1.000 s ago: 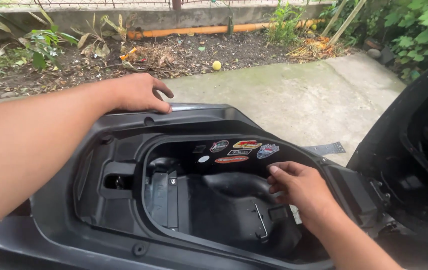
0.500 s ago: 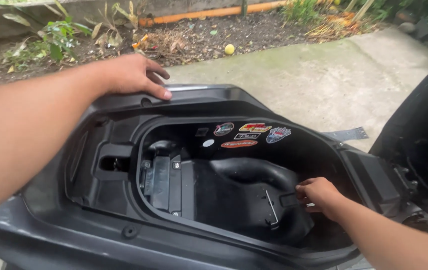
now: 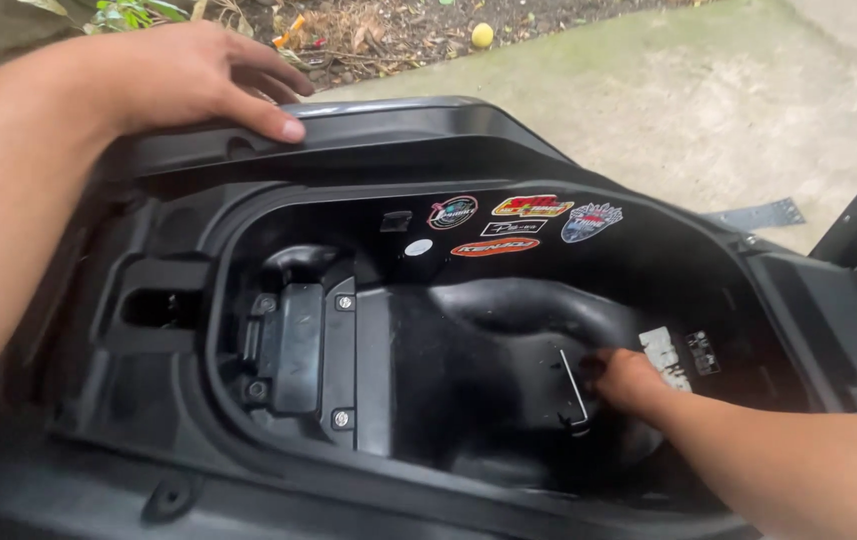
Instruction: Installing plastic clips and screws to secure the body panels and storage compartment of a scooter.
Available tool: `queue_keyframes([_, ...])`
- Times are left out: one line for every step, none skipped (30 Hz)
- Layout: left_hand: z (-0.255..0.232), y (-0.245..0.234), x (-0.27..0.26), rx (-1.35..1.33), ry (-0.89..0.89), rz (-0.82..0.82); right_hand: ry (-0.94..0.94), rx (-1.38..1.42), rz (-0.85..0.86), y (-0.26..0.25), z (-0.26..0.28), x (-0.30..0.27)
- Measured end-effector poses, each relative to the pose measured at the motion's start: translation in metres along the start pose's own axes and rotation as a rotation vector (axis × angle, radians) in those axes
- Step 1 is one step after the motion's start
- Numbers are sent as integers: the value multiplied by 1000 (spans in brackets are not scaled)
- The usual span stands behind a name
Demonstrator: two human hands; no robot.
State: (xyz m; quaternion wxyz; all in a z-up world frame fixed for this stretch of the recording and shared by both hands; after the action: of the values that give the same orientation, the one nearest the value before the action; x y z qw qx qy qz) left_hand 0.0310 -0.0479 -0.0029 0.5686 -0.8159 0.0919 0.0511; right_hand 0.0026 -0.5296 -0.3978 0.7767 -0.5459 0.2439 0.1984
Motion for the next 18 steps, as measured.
queue_keyframes([-1,-1,1,36,12,-24,-122,-75,-109,10,-7,19])
queue_keyframes([-2,-1,2,40,15,-18,-119,-68,-106,11,3,15])
queue_keyframes([-1,0,2,38,-16,-21,-142,-80,-114,9,13,11])
queue_keyframes([-1,0,3,35,-47,-24,-164,-91,-122,7,23,7])
queue_keyframes([3,1,4,36,-46,-25,-165,-90,-123,11,27,8])
queue_keyframes([6,1,5,68,-52,-20,-131,-135,-100,14,30,10])
queue_keyframes([10,-1,8,106,-55,-15,-98,-172,-77,20,36,12])
queue_keyframes([14,0,12,114,-51,-14,-98,-164,-79,27,30,19])
queue_keyframes([16,-1,14,74,18,-1,-124,-142,-120,33,27,26])
queue_keyframes([19,-1,15,33,86,12,-150,-119,-162,40,25,32])
queue_keyframes([11,-3,16,37,85,15,-151,-115,-159,40,29,32])
queue_keyframes([3,-5,15,68,45,-1,-157,-125,-158,40,32,32])
queue_keyframes([-5,-2,13,84,4,-18,-159,-149,-155,37,28,29])
queue_keyframes([-13,0,20,72,0,-15,-156,-160,-150,37,28,32])
queue_keyframes([-21,3,29,152,-79,-20,-188,-225,-145,32,25,35])
queue_keyframes([-29,4,38,232,-157,-24,-219,-291,-139,26,22,38])
queue_keyframes([-53,12,57,218,-144,-29,-204,-302,-148,3,30,25])
queue_keyframes([-78,18,76,221,-62,-22,-91,40,-42,-17,35,12])
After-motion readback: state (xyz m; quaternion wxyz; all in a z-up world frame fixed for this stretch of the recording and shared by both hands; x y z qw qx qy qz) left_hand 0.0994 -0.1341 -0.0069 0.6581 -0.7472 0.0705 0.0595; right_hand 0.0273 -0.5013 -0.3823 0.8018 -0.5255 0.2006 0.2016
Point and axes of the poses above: each hand's wrist, its own x-axis towards the middle knuckle, its own y-axis out of the palm, z = x × y, the point moved 3 cm from there along x, towards the middle knuckle, and after that the axes turned 1 degree about -y, right-handed, at the moved point
